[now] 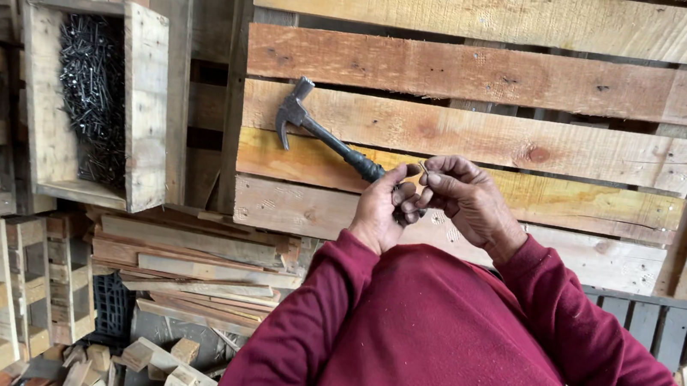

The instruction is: The person hammers nails into wooden pallet boards laid on a stack of pallets. They take handfuls of nails from a wooden nail box, position a nail on a board, and drive it in with a claw hammer, repeating across the pallet surface.

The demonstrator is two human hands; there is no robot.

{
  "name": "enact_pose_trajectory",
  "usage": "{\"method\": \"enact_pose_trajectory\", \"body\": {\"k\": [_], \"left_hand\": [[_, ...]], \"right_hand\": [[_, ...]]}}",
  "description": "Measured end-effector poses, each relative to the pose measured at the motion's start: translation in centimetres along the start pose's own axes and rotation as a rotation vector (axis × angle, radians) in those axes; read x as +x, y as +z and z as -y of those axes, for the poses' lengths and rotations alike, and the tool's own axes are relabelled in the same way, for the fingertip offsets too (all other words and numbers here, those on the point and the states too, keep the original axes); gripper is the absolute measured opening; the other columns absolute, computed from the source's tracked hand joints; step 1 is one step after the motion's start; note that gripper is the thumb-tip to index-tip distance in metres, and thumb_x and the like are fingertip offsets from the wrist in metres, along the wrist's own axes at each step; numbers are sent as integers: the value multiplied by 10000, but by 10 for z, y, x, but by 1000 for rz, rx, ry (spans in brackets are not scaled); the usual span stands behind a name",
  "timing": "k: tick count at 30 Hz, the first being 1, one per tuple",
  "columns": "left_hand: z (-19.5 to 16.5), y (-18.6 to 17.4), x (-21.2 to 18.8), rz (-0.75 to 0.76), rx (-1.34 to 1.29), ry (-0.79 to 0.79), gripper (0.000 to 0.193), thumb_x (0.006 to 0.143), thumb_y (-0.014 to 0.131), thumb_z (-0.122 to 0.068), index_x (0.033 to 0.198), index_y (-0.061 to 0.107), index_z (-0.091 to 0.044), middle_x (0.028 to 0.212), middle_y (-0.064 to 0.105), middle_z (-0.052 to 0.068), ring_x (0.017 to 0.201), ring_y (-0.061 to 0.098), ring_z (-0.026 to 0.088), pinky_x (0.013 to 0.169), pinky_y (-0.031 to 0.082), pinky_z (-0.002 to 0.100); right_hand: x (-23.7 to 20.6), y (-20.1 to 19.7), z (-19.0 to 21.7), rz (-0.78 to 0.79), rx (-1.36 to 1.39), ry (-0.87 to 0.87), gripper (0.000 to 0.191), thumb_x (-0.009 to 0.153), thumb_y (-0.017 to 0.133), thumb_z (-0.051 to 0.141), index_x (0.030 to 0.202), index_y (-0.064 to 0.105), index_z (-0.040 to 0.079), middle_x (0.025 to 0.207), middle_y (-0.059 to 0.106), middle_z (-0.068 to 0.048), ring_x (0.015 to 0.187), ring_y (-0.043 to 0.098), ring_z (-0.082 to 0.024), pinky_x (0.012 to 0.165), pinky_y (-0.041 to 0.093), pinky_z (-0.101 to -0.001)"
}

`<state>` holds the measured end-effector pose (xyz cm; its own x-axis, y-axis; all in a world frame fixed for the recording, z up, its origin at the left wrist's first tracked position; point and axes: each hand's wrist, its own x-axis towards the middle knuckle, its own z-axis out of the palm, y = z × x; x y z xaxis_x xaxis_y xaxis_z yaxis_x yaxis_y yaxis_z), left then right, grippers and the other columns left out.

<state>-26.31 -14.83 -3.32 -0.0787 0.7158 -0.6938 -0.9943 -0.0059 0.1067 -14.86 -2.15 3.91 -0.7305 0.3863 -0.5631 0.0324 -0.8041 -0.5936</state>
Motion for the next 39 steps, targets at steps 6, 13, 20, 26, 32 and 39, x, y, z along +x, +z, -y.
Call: {"method": "enact_pose_trajectory", "body": {"k": [6, 13, 20, 26, 32, 39], "left_hand": [[-14, 1, -46, 44, 250, 105, 145, 1000, 648, -249, 1061, 615, -121, 728, 539, -54, 498, 423, 36, 413, 310, 202], [-30, -8, -47, -112, 480, 269, 82, 998, 735, -180, 1012, 738, -99, 722, 527, -72, 486, 357, -4, 402, 244, 189], [-159, -9, -13, -187, 519, 727, 160, 996, 669, -206, 1055, 750, -82, 872, 673, -54, 707, 512, 2, 644, 429, 184], [-281, -3, 47, -351, 865, 1064, 211, 1034, 626, -200, 1034, 719, -11, 908, 739, 28, 848, 633, 101, 800, 524, 275], [-356, 29, 114, -377, 827, 1264, 229, 1043, 619, -233, 1057, 689, -15, 934, 731, 45, 870, 655, 121, 822, 540, 298], [-395, 73, 184, -357, 1054, 1441, 189, 1059, 617, -224, 1043, 692, -50, 910, 717, 65, 817, 687, 180, 715, 550, 329]], "right_hand": [[9, -14, -52, -100, -114, 19, 86, 944, 674, 20, 1024, 646, 30, 919, 699, -96, 764, 708, -202, 731, 617, -368], [21, 20, -70, -293, -439, -61, 187, 932, 717, 132, 1031, 626, 2, 897, 690, -100, 802, 691, -221, 723, 588, -355], [30, 74, -59, -297, -1696, -500, 629, 682, 841, 310, 1197, 571, 71, 1018, 603, -175, 937, 579, -389, 775, 479, -492], [58, 67, -65, -258, -1679, -155, 466, 841, 718, 213, 1251, 535, 88, 943, 631, -117, 812, 641, -284, 727, 518, -430], [65, 78, -32, -239, -1031, 230, 478, 798, 741, 161, 1237, 591, 48, 811, 608, -95, 689, 592, -177, 641, 537, -341], [176, 101, 30, -241, -818, -272, 441, 946, 624, 378, 1186, 533, 20, 673, 579, -24, 550, 562, -108, 497, 502, -278]]}}
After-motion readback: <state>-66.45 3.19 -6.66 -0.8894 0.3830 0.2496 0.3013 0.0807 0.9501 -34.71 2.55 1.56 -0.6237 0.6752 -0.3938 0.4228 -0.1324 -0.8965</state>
